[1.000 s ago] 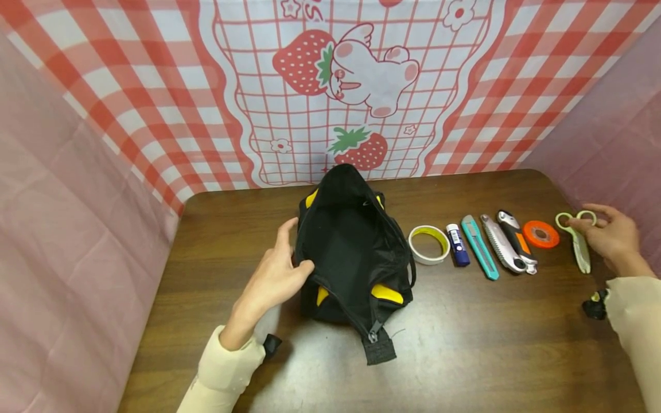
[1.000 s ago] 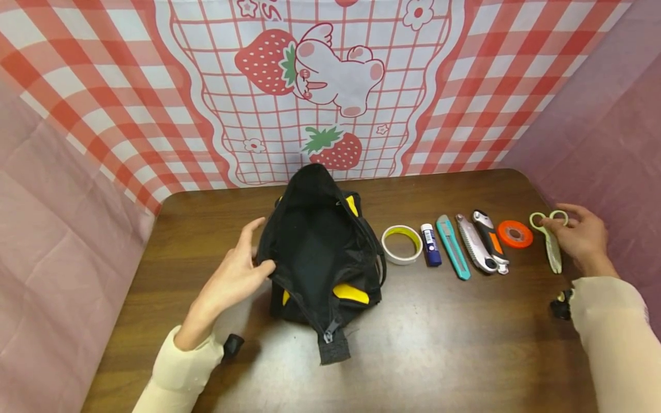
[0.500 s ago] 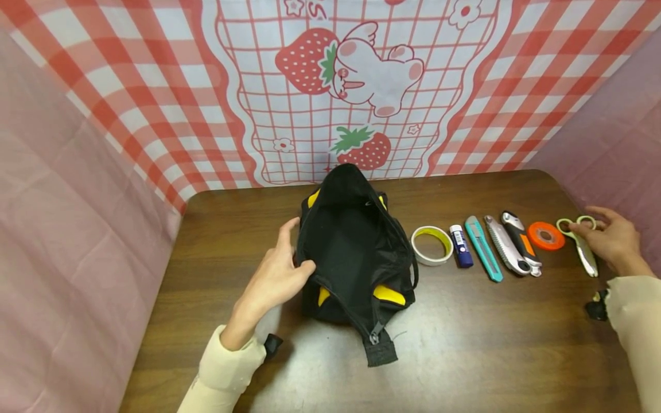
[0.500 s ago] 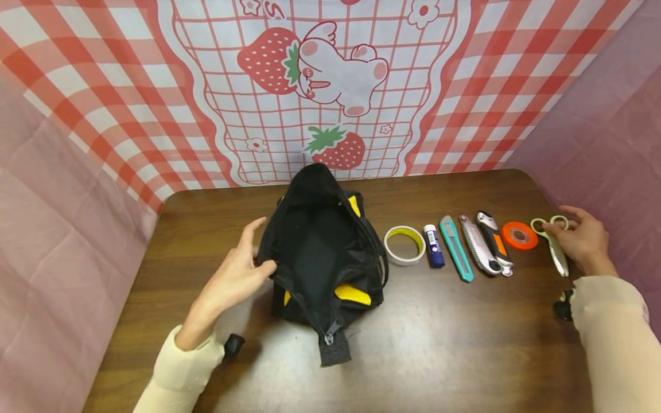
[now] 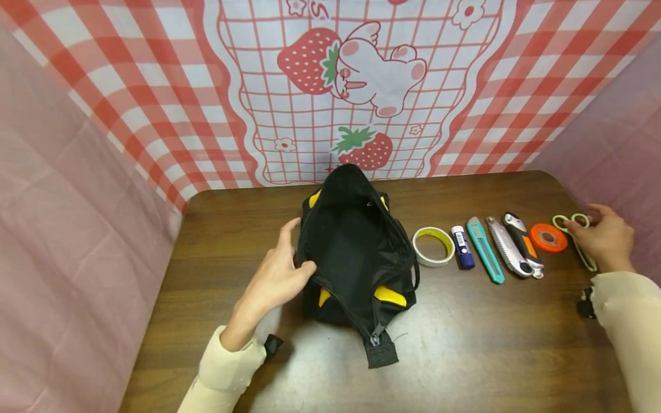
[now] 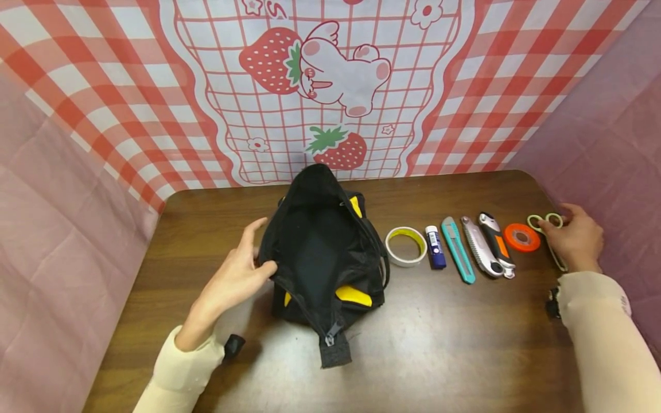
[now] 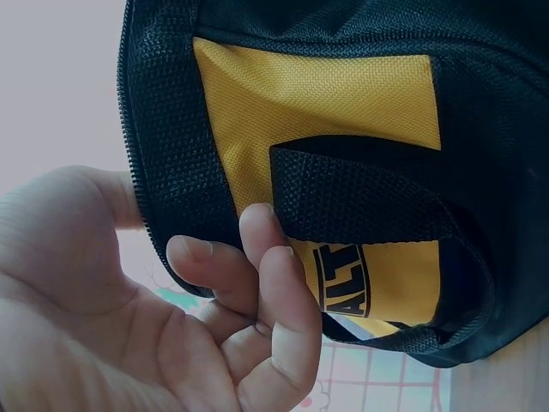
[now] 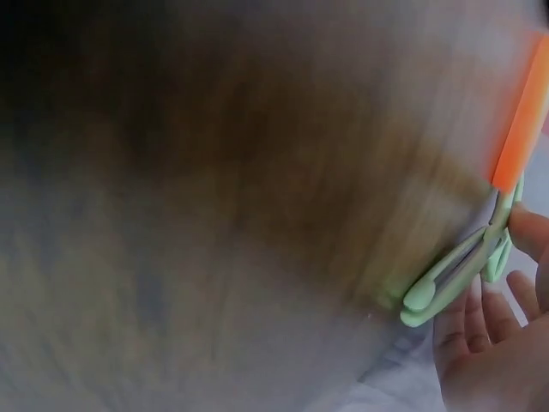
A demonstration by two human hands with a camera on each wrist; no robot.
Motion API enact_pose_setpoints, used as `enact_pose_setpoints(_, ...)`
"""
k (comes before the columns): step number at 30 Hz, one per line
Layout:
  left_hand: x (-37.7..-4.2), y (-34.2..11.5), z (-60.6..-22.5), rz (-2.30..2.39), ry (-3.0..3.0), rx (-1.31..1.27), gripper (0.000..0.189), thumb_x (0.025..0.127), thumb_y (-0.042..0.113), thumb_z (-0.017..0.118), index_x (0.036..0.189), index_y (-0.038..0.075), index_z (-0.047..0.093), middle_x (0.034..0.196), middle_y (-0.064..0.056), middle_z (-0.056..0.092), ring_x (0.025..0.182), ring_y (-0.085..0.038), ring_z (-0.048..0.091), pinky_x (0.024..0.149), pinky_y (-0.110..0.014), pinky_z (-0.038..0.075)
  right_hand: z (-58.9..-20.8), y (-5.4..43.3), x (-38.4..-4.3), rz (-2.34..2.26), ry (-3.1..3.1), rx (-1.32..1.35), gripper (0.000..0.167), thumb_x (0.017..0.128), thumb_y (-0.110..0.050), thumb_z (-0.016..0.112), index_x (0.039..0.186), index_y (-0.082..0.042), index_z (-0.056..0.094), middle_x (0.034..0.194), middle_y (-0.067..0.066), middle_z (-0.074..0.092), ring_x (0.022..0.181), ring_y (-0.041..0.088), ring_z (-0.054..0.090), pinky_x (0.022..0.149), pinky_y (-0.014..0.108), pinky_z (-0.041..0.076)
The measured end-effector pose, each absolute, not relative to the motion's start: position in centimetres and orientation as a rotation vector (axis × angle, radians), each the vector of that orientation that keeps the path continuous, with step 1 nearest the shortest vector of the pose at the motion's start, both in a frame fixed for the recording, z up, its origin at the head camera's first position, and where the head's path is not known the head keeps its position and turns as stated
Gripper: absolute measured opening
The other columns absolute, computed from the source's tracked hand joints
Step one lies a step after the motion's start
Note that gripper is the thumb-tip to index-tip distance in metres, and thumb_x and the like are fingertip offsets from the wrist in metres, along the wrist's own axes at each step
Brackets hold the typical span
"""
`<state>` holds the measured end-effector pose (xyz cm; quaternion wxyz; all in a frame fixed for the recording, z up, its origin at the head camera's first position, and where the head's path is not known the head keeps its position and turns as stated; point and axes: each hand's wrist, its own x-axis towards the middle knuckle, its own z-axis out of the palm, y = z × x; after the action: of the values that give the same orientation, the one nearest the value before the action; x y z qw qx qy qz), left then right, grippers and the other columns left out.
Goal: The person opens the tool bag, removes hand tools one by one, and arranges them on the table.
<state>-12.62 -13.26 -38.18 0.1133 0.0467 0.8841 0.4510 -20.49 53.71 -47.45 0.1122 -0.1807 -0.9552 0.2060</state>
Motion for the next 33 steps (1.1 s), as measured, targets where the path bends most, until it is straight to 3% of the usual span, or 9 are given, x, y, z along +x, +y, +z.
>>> enact_pose_setpoints(5,-12.6,-13.3,-38.1,1.326,2.59,0.139,0.091,0.097,0.016,0.065,0.175,0.018,0.019,0.069,-0.002,0.045,0.052,-0.015,0.039,0.055,-0.033,0.035,-47.3,53.3,-20.5,0.578,-2.847,-0.564,0.07,0.106,-0.03,0.063,0.159,0.01,0.044,0.141,0.042,0.058,0.126,0.067,0.051,0.105,0.073,0.036)
enact_pose_setpoints(14,-12.6,-13.4,-38.1,1.33,2.587,0.133,0.09,0.098,0.017,0.065,0.175,0.018,0.018,0.072,-0.004,0.049,0.053,-0.016,0.042,0.056,-0.035,0.037,-47.3,53.6,-21.1,0.494,-2.892,-0.551,0.061,0.105,-0.034,0.062,0.146,0.011,0.055,0.137,0.04,0.062,0.117,0.068,0.054,0.086,0.067,0.041)
enact_pose_setpoints(23,-12.6,-13.4,-38.0,1.324,2.595,0.12,0.09,0.097,0.017,0.065,0.175,0.018,0.019,0.075,-0.006,0.05,0.055,-0.018,0.043,0.057,-0.035,0.036,-47.4,54.2,-21.1,0.489,-2.925,-0.488,0.062,0.106,-0.04,0.056,0.143,0.009,0.057,0.129,0.043,0.062,0.109,0.073,0.052,0.082,0.071,0.042)
enact_pose_setpoints(33,-12.5,-13.3,-38.0,1.337,2.595,0.141,0.09,0.097,0.017,0.065,0.175,0.016,0.019,0.072,-0.003,0.05,0.053,-0.015,0.041,0.057,-0.034,0.036,-46.7,54.2,-20.9,0.528,-3.004,-0.509,0.071,0.108,-0.045,0.049,0.154,0.009,0.046,0.14,0.05,0.05,0.113,0.078,0.047,0.088,0.076,0.043)
